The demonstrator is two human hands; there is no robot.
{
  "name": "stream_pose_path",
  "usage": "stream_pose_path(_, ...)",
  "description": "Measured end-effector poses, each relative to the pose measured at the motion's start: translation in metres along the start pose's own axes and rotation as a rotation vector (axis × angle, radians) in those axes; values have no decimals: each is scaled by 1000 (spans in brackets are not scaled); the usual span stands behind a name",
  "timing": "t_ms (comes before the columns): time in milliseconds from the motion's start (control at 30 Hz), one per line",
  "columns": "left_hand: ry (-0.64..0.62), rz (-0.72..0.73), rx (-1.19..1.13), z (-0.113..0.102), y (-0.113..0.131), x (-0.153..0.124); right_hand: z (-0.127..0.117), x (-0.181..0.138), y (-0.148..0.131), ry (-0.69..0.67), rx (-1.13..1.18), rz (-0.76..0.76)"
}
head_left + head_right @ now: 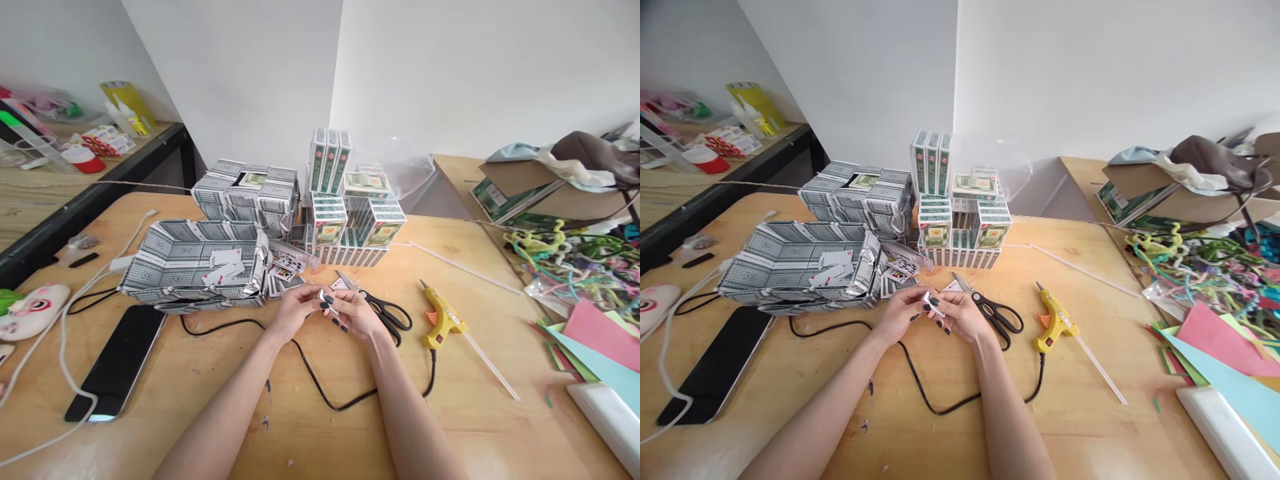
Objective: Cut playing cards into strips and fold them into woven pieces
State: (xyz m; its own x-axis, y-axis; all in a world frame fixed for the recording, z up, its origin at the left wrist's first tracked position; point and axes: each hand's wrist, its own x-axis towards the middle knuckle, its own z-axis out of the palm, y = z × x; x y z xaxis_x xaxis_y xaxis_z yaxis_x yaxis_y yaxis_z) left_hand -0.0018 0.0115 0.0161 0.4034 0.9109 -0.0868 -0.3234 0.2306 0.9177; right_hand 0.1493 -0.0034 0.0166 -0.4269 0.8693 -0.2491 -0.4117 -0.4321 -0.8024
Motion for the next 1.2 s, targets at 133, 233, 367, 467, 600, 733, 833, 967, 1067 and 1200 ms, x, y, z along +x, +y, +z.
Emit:
stream_pose_path(133,20,57,113,-3,1,-1,-1,1,1,6,-50,-22)
stream_pose_path(233,25,52,128,-2,1,-2,-1,3,2,20,-60,-49)
stream_pose_path(367,4,-2,-77,1,-1,-2,3,3,3,31,-6,-100)
stream_pose_path(467,-30,-87,-251,2,-3,-2,8,2,3,21,52,-99)
stream_pose_path(600,-31,-132,-378,1,-3,-3,8,1,3,-62,139,-22)
stream_pose_path(733,-48,-165,-376,-1,-1,-5,-1,1,7,-169,237,59)
stream_pose_path(833,-111,-193,-333,-4,0,-4,-8,0,11,-282,281,165)
stream_pose_path(967,-232,-256,-263,-9,2,-3,-11,0,13,-402,312,267)
stream_pose_path(1067,-227,-291,-255,-11,1,-2,-8,0,14,-432,303,288)
stream_pose_path(1200,-188,-299,-293,-10,0,1,-2,1,15,-416,280,253)
